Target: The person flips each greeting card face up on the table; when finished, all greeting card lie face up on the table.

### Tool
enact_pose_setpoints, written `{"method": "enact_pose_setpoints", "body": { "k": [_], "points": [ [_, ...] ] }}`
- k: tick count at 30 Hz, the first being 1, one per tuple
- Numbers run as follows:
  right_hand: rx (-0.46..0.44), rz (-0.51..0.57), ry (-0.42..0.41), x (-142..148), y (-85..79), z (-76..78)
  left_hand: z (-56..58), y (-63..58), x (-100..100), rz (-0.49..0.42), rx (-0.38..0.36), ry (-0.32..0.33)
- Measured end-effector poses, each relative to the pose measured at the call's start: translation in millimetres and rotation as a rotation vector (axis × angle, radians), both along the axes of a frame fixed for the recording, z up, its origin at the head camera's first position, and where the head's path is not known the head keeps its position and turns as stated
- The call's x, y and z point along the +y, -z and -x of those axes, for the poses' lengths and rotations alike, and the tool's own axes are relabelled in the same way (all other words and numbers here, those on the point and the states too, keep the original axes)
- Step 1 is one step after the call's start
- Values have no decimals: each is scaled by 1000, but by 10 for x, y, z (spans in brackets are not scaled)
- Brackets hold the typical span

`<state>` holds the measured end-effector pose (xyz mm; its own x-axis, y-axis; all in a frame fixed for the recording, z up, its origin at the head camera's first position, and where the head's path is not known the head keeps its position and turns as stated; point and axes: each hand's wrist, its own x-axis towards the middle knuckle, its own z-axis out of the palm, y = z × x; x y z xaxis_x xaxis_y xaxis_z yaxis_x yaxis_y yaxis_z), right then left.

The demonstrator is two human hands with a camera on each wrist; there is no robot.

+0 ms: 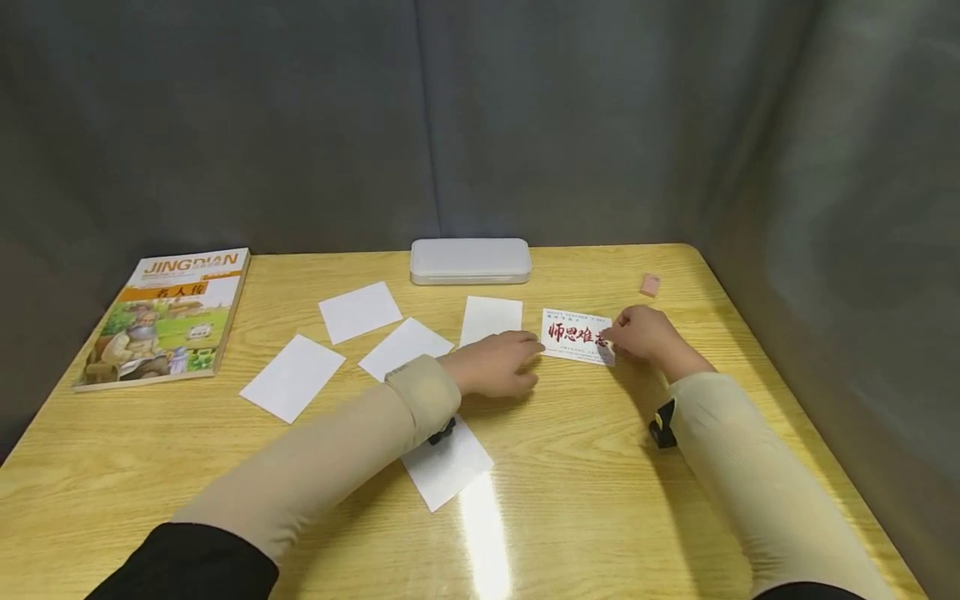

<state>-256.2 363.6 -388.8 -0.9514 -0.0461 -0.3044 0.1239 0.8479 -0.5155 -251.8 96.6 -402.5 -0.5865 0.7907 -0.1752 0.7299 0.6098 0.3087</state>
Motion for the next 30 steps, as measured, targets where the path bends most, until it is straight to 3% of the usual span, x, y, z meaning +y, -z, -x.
{"method": "enact_pose_setpoints", "body": {
  "k": [5, 10, 13, 17, 22, 30],
  "points": [
    [43, 211, 23, -294, -82, 37, 123, -139, -395, 17, 18, -17],
    [-56, 495, 57, -600, -74, 99, 250, -140, -725, 141, 112, 57],
    [-104, 601, 78, -734, -37, 130, 292, -83, -833, 203, 151, 93],
    [-147, 630, 83, -863, 15, 160, 312, 20, -883, 230, 171, 89],
    [-200, 596, 68, -960, 36, 181, 278, 104, -886, 259, 133, 52],
    [-232, 592, 104, -1068, -15, 241, 247, 105, -819, 282, 113, 28]
  ]
}}
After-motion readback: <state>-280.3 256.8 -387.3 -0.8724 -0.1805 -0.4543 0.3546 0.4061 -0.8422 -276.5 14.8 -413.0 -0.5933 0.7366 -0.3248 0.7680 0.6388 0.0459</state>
